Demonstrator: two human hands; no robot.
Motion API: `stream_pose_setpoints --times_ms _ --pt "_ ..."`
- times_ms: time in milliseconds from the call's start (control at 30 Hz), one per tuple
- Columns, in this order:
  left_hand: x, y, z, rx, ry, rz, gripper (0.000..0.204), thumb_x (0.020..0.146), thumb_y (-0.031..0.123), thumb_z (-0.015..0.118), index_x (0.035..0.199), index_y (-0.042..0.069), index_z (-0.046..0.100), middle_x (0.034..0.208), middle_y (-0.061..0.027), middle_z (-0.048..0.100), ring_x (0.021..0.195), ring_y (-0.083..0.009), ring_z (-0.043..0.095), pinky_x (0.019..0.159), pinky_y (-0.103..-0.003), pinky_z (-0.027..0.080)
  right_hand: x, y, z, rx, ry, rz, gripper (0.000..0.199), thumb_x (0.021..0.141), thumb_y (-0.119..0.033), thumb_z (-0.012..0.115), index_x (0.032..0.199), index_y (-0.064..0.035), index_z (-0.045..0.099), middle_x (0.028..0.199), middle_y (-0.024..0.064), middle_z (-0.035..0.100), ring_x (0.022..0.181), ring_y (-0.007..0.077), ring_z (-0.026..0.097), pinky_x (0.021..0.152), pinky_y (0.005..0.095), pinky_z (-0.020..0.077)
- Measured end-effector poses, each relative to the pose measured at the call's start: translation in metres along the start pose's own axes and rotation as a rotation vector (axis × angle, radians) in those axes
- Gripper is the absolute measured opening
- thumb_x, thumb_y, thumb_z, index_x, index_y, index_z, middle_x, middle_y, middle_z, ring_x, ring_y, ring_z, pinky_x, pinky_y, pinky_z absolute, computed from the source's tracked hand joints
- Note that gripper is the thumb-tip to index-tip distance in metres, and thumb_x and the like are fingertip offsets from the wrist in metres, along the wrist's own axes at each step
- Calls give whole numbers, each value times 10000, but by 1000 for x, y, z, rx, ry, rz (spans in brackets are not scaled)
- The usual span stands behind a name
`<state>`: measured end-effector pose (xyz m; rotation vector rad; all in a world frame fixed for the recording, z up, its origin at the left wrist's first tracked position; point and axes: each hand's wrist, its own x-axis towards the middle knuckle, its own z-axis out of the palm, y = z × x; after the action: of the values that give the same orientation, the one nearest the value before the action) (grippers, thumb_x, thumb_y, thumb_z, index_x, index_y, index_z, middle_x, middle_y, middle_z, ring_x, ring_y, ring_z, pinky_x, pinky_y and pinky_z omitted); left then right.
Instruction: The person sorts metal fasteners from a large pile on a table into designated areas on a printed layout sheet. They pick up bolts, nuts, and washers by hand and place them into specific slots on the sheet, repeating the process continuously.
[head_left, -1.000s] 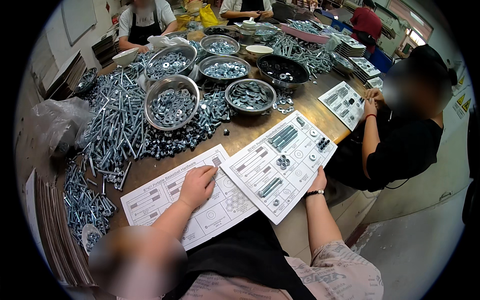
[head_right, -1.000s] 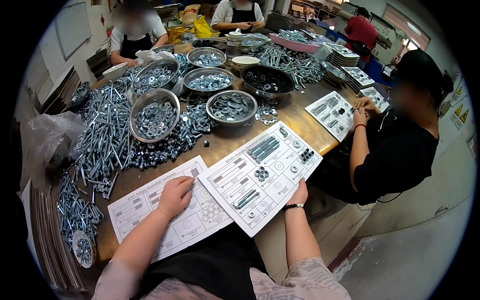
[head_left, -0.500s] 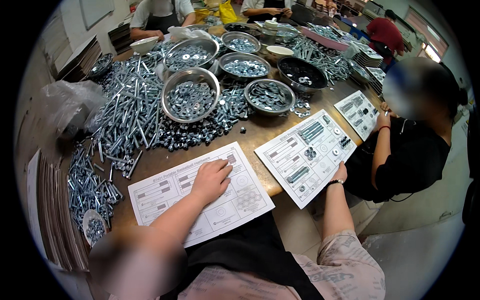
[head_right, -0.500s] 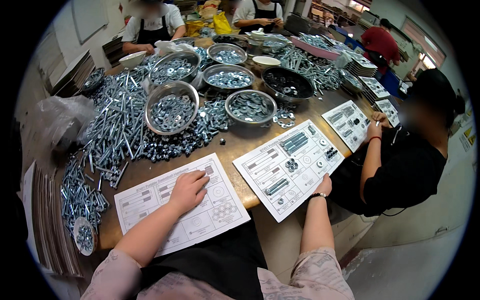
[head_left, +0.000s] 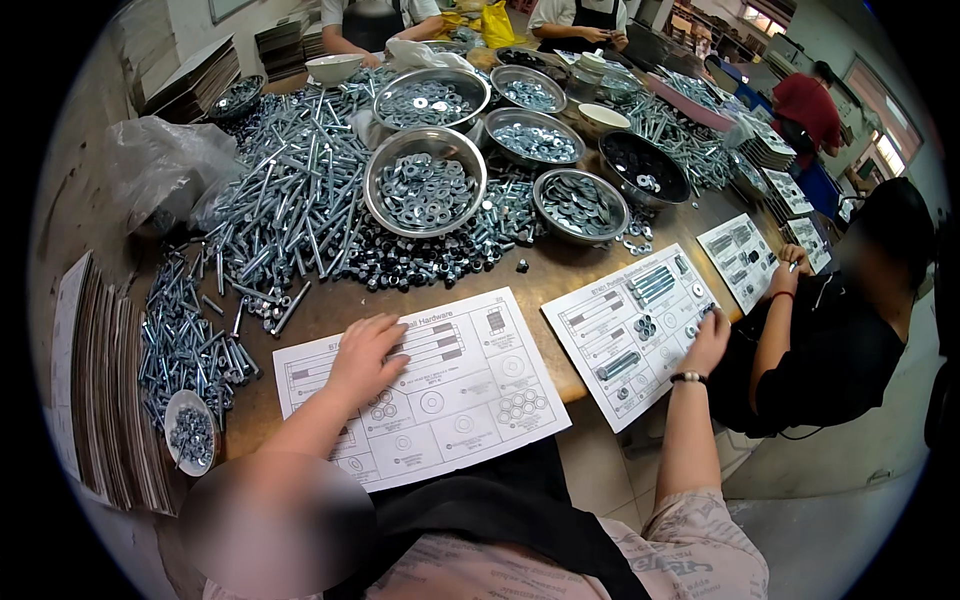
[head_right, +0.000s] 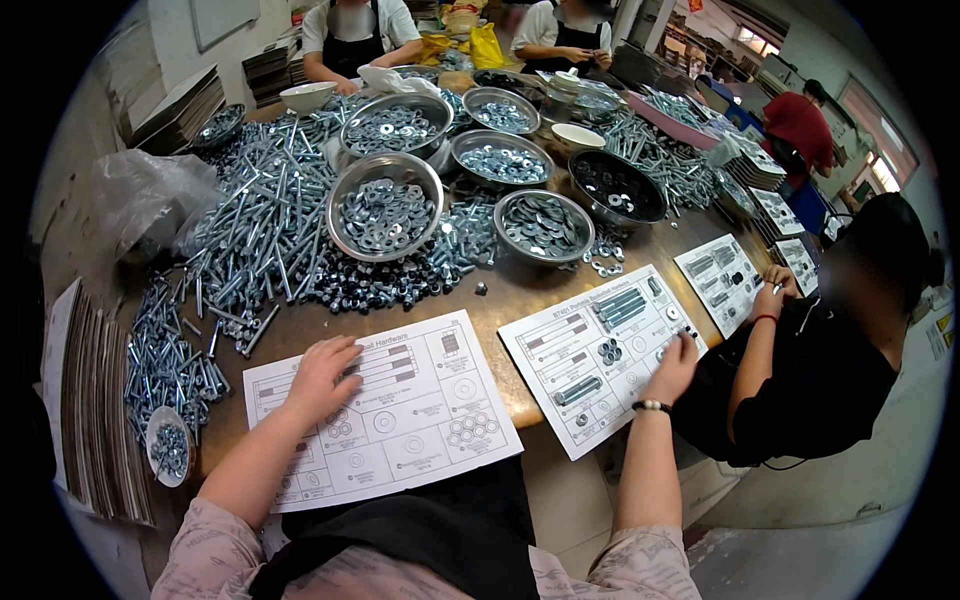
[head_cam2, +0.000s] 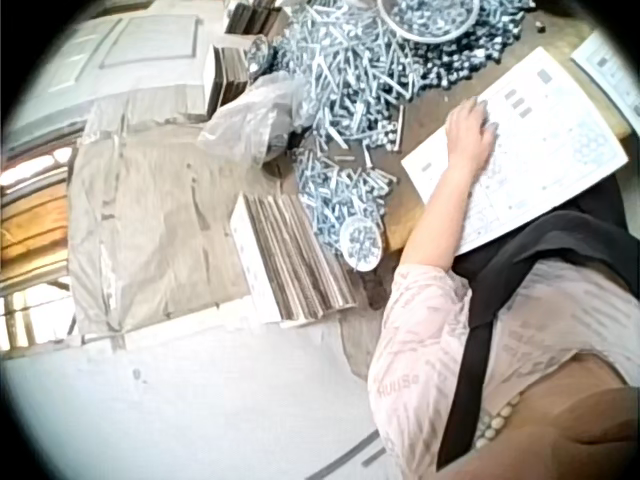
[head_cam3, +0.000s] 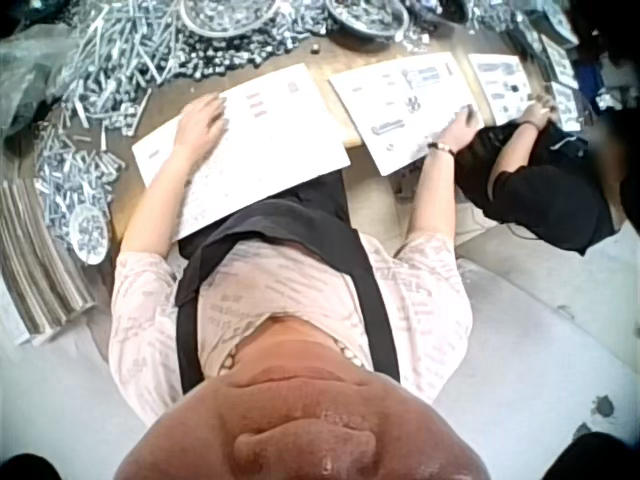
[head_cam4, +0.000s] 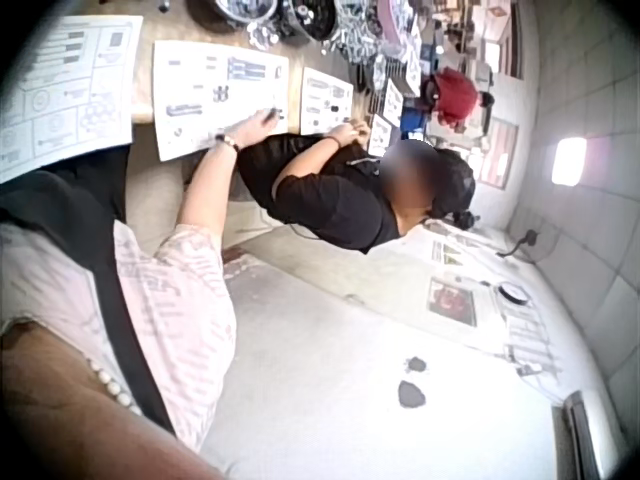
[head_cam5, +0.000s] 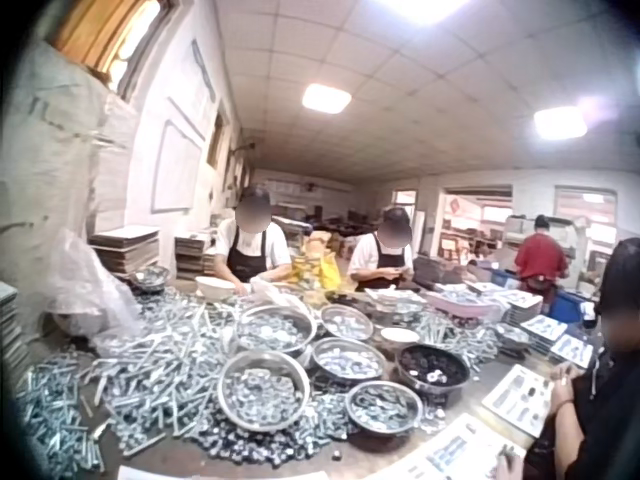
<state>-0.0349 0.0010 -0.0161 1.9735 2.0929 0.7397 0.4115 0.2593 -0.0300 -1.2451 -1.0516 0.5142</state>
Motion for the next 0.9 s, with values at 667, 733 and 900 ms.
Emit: stream_pose_setpoints --times_ms 667,733,900 --pt "-10 -6 5 71 105 -49 394 738 239 644 1091 79 571 1177 -111 517 1132 -284 444 995 -421 298 -82 -68 272 -984 -1430 -484 497 667 -294 735 1066 -97 513 1015 159 604 953 315 569 815 372 448" --pt "-10 -7 5 73 115 -50 391 740 237 641 1091 81 570 1174 -111 517 1130 -284 444 994 -422 298 -87 -71 269 -968 -1384 -472 510 669 -297 728 1092 -100 521 1029 152 605 969 303 569 822 373 451" --pt "-10 -7 6 71 117 -51 383 742 235 634 1087 82 572 1175 -112 515 1128 -287 444 992 -427 296 -87 -67 271 -947 -1367 -457 401 693 -294 694 1025 -97 584 1023 127 615 949 293 581 808 376 461"
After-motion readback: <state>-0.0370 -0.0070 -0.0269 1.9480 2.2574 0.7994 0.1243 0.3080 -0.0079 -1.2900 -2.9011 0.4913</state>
